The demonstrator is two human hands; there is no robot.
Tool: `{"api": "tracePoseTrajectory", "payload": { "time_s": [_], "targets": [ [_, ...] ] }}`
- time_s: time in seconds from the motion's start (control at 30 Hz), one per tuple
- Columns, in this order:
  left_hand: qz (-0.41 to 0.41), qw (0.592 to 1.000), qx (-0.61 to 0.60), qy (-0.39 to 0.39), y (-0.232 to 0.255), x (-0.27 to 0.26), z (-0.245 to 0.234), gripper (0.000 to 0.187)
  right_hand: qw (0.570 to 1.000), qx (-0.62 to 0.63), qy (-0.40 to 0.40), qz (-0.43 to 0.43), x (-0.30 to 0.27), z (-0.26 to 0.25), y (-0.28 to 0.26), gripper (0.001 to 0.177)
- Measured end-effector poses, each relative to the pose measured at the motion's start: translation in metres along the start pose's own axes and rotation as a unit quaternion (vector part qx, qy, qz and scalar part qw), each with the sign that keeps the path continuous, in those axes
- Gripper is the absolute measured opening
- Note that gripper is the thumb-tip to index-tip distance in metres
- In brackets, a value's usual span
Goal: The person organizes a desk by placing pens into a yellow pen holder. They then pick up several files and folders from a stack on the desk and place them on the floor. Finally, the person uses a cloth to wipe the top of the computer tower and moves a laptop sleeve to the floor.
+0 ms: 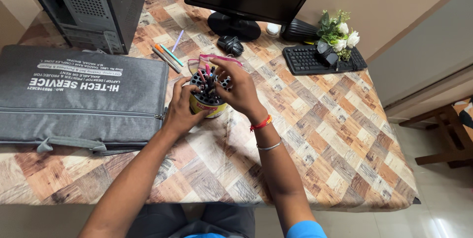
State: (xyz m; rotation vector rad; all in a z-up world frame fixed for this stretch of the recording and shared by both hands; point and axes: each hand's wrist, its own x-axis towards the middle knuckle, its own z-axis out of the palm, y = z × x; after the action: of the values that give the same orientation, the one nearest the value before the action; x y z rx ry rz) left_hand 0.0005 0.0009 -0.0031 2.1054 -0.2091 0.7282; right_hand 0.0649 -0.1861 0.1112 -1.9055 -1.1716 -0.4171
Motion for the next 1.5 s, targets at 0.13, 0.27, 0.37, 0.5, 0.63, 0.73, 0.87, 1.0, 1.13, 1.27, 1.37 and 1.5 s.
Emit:
{"api": "tracePoseTrajectory", "payload": {
  "time_s": [0.13, 0.27, 0.37, 0.5, 0.63, 0.73, 0.87, 1.0, 1.13, 1.27, 1.37, 1.5],
  "targets": [
    [0.008, 1.000, 0.004, 0.013, -0.005, -0.001, 0.002, 0.073, 0.999, 0.020, 0.031, 0.034, -0.001, -0.003, 0.011, 0.052],
    [-0.005, 0.998, 0.034, 0.047, -0.019, 0.003, 0.011, 0.055, 0.993, -0.015, 0.077, 0.094, -0.004, -0.005, 0.048, 0.045],
    [-0.021, 0.996, 0.024, 0.085, -0.028, -0.001, 0.005, 0.037, 0.975, -0.026, 0.095, 0.197, -0.012, 0.001, 0.082, 0.039],
    [-0.029, 0.993, 0.023, 0.109, -0.021, -0.001, -0.001, 0.031, 0.968, 0.016, 0.048, 0.247, -0.027, 0.023, 0.129, 0.046],
    [0.006, 0.995, 0.017, 0.096, -0.010, 0.001, -0.004, 0.046, 0.956, 0.199, -0.033, 0.215, -0.048, 0.046, 0.169, 0.054],
    [0.008, 0.996, -0.016, 0.083, -0.007, 0.003, -0.006, 0.057, 0.955, 0.228, -0.024, 0.189, -0.055, 0.060, 0.206, 0.038],
    [-0.031, 0.996, -0.063, 0.053, -0.007, 0.003, -0.002, 0.078, 0.948, 0.175, 0.084, 0.252, -0.056, 0.058, 0.219, 0.021],
    [-0.082, 0.993, -0.085, 0.016, -0.011, 0.000, 0.005, 0.081, 0.929, 0.200, 0.112, 0.291, -0.041, 0.041, 0.181, 0.021],
    [-0.084, 0.990, -0.108, -0.028, -0.011, -0.002, 0.010, 0.083, 0.929, 0.165, 0.186, 0.273, -0.025, 0.019, 0.147, 0.019],
    [-0.065, 0.992, -0.093, -0.057, 0.001, -0.002, 0.010, 0.081, 0.937, 0.022, 0.292, 0.188, -0.017, 0.004, 0.103, 0.016],
    [-0.092, 0.991, -0.072, -0.069, 0.010, 0.000, 0.006, 0.073, 0.956, -0.028, 0.276, 0.093, -0.010, 0.002, 0.057, 0.018],
    [-0.063, 0.993, -0.095, 0.020, 0.003, 0.001, 0.009, 0.048, 0.987, -0.008, 0.162, -0.015, -0.003, 0.031, 0.004, 0.022]
  ]
}}
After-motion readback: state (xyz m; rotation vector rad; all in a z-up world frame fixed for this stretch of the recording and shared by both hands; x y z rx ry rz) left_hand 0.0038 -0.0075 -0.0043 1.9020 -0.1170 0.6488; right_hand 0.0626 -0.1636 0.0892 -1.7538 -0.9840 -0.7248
